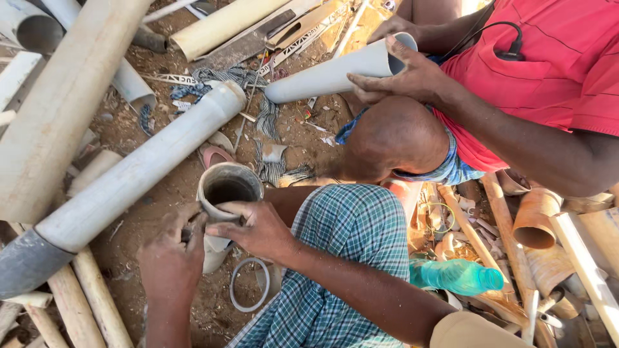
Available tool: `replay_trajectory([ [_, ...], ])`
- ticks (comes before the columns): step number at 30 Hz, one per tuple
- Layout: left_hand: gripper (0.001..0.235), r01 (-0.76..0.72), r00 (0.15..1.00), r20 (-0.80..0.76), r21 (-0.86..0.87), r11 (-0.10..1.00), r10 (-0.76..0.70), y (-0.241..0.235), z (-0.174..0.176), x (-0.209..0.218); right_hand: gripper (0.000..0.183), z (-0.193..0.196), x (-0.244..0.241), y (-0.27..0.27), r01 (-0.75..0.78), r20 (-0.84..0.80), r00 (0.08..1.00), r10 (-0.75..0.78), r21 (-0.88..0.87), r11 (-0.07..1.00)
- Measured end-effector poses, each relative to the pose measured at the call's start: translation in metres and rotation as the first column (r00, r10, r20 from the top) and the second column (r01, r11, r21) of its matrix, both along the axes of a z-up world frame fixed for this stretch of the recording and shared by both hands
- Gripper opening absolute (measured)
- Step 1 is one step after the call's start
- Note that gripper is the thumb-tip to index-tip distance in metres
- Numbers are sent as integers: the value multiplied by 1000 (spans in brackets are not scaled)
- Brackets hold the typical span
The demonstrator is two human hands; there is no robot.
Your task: The person sits on the ground and uses a small metal tool to scrape and peel off a dirty, paper-like layer from the surface of a white PVC pipe. They rotate the pipe to clean different sections, removing the residue by hand.
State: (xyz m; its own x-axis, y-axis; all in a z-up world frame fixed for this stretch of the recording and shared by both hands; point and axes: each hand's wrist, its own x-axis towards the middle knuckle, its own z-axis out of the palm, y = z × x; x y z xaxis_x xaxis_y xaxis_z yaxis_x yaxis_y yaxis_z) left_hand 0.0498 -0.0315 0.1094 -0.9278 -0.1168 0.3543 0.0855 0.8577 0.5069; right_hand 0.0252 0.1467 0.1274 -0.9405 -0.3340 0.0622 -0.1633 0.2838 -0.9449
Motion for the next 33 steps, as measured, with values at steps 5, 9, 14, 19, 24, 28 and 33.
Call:
replay_trajectory([
  [5,27,0,977,211,-5,1000,1,-13,0,2,48,10,5,-6,-31,-101,994,38,73,997],
  [9,59,197,957,246,-165,966,-153,-39,15,-15,51,-10,0,-12,-51,-112,991,70,163,985],
  [14,58,430,902,175,-294,853,-394,-44,55,-13,52,1,7,-19,-138,14,990,138,211,968],
  [19,70,440,890,304,-368,819,-341,-30,58,-12,51,26,1,-7,-83,-57,993,99,239,967],
  [24,57,437,899,256,-500,748,-355,-34,28,-16,45,1,-8,6,-93,-19,995,97,169,981],
  [28,51,456,890,273,-527,717,-366,-33,39,-12,38,0,-7,7,-84,-32,995,93,213,973],
  [33,52,441,888,141,-529,726,-437,-29,43,-13,36,7,-8,4,-89,39,996,83,227,970],
])
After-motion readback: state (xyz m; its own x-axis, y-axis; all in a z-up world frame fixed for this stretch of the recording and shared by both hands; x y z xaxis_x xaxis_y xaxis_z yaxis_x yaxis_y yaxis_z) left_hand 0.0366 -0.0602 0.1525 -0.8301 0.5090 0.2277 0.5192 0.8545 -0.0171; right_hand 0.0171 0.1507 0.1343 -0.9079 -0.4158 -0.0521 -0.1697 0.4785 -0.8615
